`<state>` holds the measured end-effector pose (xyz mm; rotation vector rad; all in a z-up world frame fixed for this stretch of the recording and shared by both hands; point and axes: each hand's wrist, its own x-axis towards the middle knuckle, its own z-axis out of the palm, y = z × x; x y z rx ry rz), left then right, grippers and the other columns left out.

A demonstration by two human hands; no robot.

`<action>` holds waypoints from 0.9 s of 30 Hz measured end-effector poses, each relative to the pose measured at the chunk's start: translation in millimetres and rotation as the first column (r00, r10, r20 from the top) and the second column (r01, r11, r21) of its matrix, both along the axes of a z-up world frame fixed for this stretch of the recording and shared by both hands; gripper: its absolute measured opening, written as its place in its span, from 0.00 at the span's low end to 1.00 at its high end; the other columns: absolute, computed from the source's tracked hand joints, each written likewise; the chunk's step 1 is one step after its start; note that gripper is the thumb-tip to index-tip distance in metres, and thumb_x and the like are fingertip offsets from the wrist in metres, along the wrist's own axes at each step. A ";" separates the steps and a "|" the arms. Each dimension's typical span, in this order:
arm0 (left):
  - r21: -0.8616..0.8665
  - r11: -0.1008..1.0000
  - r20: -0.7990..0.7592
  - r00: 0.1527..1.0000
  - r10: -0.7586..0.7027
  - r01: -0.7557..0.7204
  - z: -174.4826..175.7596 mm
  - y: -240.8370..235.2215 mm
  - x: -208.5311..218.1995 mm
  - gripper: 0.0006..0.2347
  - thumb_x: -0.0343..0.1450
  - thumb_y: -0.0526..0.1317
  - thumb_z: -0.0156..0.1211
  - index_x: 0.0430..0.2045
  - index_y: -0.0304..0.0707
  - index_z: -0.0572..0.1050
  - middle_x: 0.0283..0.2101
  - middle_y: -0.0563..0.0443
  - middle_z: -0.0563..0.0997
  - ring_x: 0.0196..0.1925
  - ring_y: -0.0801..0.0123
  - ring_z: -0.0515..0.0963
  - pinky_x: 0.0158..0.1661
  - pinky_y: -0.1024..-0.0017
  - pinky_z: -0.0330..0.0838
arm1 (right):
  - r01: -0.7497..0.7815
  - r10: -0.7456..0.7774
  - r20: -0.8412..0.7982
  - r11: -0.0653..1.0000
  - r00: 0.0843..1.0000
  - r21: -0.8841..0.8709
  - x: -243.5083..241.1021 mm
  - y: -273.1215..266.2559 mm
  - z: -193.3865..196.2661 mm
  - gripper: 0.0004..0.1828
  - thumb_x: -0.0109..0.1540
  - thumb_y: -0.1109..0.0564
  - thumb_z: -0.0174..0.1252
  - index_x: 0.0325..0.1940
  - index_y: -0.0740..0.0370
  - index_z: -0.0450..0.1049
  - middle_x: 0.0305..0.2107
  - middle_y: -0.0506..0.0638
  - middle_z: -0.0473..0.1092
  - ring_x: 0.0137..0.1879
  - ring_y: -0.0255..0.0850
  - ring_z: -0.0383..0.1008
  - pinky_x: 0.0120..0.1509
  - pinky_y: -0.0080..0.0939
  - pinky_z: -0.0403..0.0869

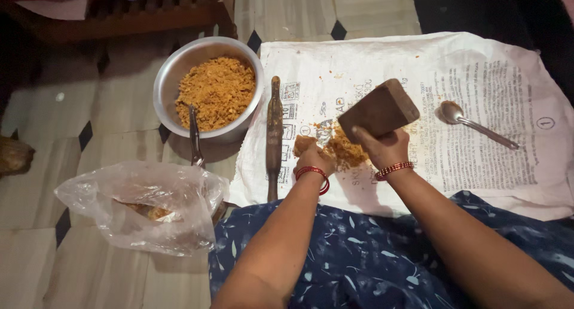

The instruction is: The person sits on the floor and uses a wooden block to crush pieces of food on a white sack, then uses a spoon to gather the crushed pieces together.

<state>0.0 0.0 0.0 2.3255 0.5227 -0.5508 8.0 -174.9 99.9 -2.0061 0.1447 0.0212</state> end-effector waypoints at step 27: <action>-0.013 0.999 0.133 0.990 0.034 -0.033 -7.2 2.7 -3.1 0.30 0.63 0.41 0.71 0.62 0.51 0.71 0.55 0.43 0.82 0.60 0.55 0.78 0.66 0.66 0.66 | -0.159 0.010 -0.283 0.848 0.959 -0.506 12.0 13.5 -25.4 0.28 0.55 0.44 0.74 0.48 0.68 0.79 0.40 0.64 0.79 0.45 0.52 0.82 0.52 0.47 0.79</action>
